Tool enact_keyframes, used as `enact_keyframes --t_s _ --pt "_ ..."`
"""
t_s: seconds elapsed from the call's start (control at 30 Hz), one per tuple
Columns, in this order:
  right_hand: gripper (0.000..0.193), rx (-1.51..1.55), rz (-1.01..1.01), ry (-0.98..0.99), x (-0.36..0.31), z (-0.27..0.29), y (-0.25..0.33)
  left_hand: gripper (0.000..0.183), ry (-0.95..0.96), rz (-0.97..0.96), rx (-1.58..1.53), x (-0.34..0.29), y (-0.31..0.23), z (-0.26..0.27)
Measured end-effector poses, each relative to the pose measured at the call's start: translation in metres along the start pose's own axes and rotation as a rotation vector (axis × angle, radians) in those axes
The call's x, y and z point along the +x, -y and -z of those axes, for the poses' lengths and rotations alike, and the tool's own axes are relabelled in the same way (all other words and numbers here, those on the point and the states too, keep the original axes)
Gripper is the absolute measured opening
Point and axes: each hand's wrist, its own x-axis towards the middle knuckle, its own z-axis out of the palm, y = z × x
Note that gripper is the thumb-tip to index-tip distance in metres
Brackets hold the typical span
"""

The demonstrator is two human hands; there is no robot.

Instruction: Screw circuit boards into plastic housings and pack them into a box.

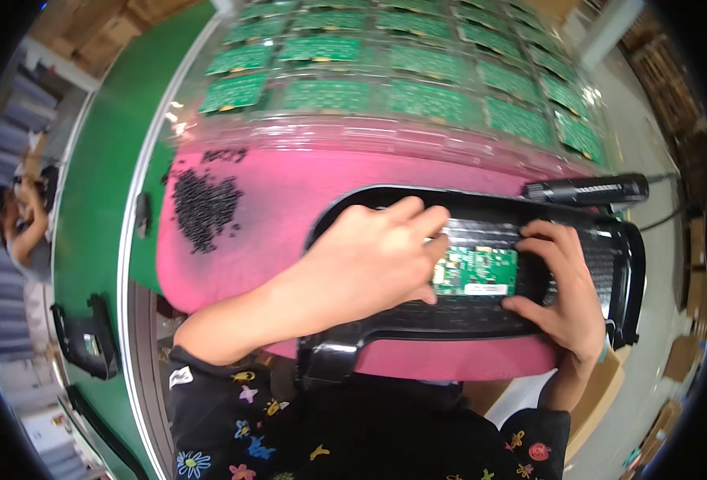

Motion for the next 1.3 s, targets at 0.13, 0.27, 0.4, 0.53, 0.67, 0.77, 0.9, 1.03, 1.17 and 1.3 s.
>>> enact_keyframes --t_s 0.13,0.27,0.4,0.53,0.67,0.77,0.9,1.03,1.17,1.3 --pt "0.064 0.018 -0.063 -0.356 -0.004 0.011 -0.003 0.048 0.011 -0.003 -0.047 -0.007 0.009 -0.006" --pt "0.044 -0.477 -0.315 -0.725 -0.02 0.04 -0.038 0.049 0.04 -0.039 -0.059 -0.002 0.007 -0.003" --pt "0.04 0.064 -0.439 -0.557 -0.004 0.039 -0.065 0.049 0.035 -0.007 -0.071 -0.006 0.012 -0.007" --pt "0.033 0.214 -0.364 -0.631 0.018 0.034 -0.047 0.05 0.007 -0.031 -0.067 -0.007 0.012 -0.004" --pt "0.047 0.267 -0.152 -0.873 0.038 0.026 -0.041 0.052 -0.008 -0.035 -0.053 -0.003 0.009 -0.006" --pt "0.082 0.491 -0.11 -0.889 0.062 0.026 -0.023 0.052 -0.005 -0.033 -0.041 -0.002 0.007 -0.005" --pt "0.092 0.622 -0.327 -0.728 0.097 0.021 -0.038 0.054 -0.006 -0.024 -0.043 -0.001 0.004 -0.003" --pt "0.052 0.877 -0.123 -0.771 0.104 0.018 -0.023 0.053 -0.04 -0.01 -0.079 0.0 0.002 -0.003" --pt "0.037 1.083 -0.109 -0.53 0.094 0.02 0.0 0.051 -0.051 -0.011 -0.1 0.0 0.003 -0.005" --pt "0.041 1.332 -0.019 -0.633 0.085 0.017 0.011 0.049 -0.056 0.024 -0.095 0.0 0.006 -0.009"
